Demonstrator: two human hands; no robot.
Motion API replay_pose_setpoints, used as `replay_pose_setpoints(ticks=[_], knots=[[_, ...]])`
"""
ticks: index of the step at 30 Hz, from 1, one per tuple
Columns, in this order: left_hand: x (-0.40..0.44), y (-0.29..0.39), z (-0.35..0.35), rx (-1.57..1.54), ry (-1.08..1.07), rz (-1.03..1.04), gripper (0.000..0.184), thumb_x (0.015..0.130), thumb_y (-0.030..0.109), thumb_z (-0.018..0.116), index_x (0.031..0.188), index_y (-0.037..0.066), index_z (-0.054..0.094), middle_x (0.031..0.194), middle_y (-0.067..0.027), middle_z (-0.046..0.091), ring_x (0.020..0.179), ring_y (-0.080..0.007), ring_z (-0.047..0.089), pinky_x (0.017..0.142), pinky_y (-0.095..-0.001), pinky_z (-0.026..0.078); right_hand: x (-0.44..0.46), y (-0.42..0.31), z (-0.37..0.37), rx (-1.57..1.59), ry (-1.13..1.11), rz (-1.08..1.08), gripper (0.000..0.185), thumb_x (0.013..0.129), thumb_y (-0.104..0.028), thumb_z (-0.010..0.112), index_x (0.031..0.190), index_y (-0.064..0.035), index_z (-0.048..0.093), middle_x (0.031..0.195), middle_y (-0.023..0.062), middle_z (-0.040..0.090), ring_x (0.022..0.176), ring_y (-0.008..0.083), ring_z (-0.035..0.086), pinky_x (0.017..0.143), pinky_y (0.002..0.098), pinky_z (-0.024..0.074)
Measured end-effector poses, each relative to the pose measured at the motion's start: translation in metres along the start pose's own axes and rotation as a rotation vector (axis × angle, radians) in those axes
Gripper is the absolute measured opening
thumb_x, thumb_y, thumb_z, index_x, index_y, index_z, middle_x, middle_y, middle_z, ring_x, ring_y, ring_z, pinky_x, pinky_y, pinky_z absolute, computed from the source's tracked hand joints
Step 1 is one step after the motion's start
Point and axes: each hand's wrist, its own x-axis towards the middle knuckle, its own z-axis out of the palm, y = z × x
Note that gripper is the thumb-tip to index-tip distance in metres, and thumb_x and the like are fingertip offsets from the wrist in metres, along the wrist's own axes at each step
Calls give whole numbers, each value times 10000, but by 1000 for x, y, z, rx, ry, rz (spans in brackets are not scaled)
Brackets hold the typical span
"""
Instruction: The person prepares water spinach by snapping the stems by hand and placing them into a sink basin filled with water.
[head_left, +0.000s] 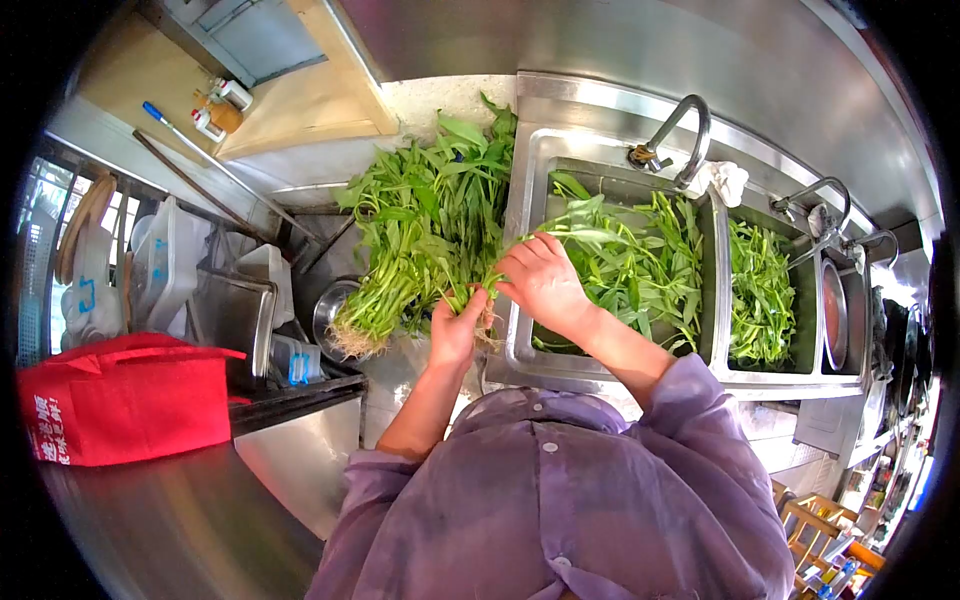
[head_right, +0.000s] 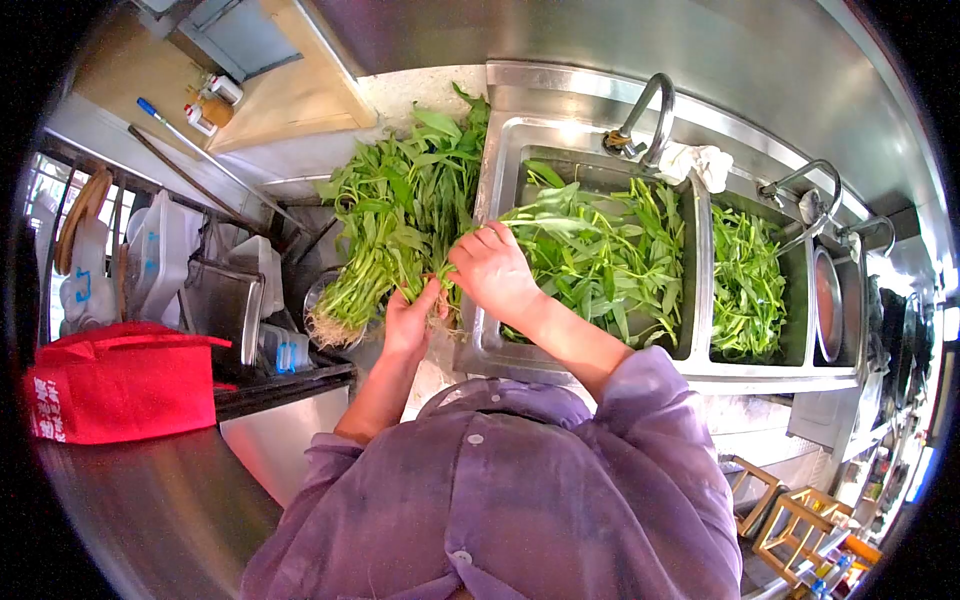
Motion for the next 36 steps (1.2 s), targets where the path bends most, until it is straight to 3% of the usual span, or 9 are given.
replay_pose_setpoints(ticks=[8,13,21,23,28,29,31,33,36], knots=[[-8,-5,2,160,38,-18,165,801,62,561,944,3,502,715,-60,563,548,-115,513,489,-225,422,1,11,9,297,-140,-100,168,631,-160,626,787,-115,581,764,25,524,800,207,511,871,372,350],[-6,-13,3,126,68,-17,122,812,57,544,919,7,516,708,-47,561,545,-112,508,490,-231,420,-8,-11,19,-105,-100,-34,71,631,-126,555,700,-111,544,725,38,506,769,195,521,863,361,349],[-16,-20,14,37,172,46,84,830,44,505,902,13,536,719,-31,558,566,-107,493,516,-233,393,-17,-30,27,-287,-83,-58,128,632,-152,528,730,-70,536,716,67,484,737,232,495,812,371,354],[-16,-22,15,-137,226,-69,88,828,54,511,903,12,529,751,-49,563,571,-129,505,514,-250,411,-21,-24,39,-299,-38,-31,136,638,-152,521,732,-53,525,711,80,476,707,230,479,736,365,361],[-18,-25,-14,-338,277,-281,138,808,102,556,899,6,514,760,-92,563,576,-177,522,506,-292,448,-32,54,20,-683,-185,569,143,683,-100,504,813,-43,520,672,58,482,575,186,477,476,316,350],[-18,-24,-23,-401,298,-353,168,800,123,574,898,3,509,753,-104,562,577,-191,528,503,-305,460,-51,72,12,-678,-189,564,143,683,-100,504,813,-43,520,672,58,482,575,186,477,476,316,350],[-19,-33,-51,-439,242,-365,146,806,146,568,882,29,523,738,-107,552,611,-199,527,529,-305,457,-85,106,-2,-582,-130,740,186,760,-205,540,876,-59,535,815,83,552,745,207,537,687,361,410],[-18,-44,-75,-485,119,-542,167,789,173,595,863,42,521,734,-108,549,581,-202,523,500,-310,456,-117,114,-13,-671,-131,784,240,760,-266,565,900,-72,547,858,85,554,833,212,540,786,384,382],[-6,-49,-74,-191,191,-620,288,732,291,654,821,52,521,642,-61,512,501,-177,493,444,-306,432,-157,106,-12,-487,-287,862,230,751,-258,558,888,-74,562,861,103,561,836,243,554,800,403,378]])
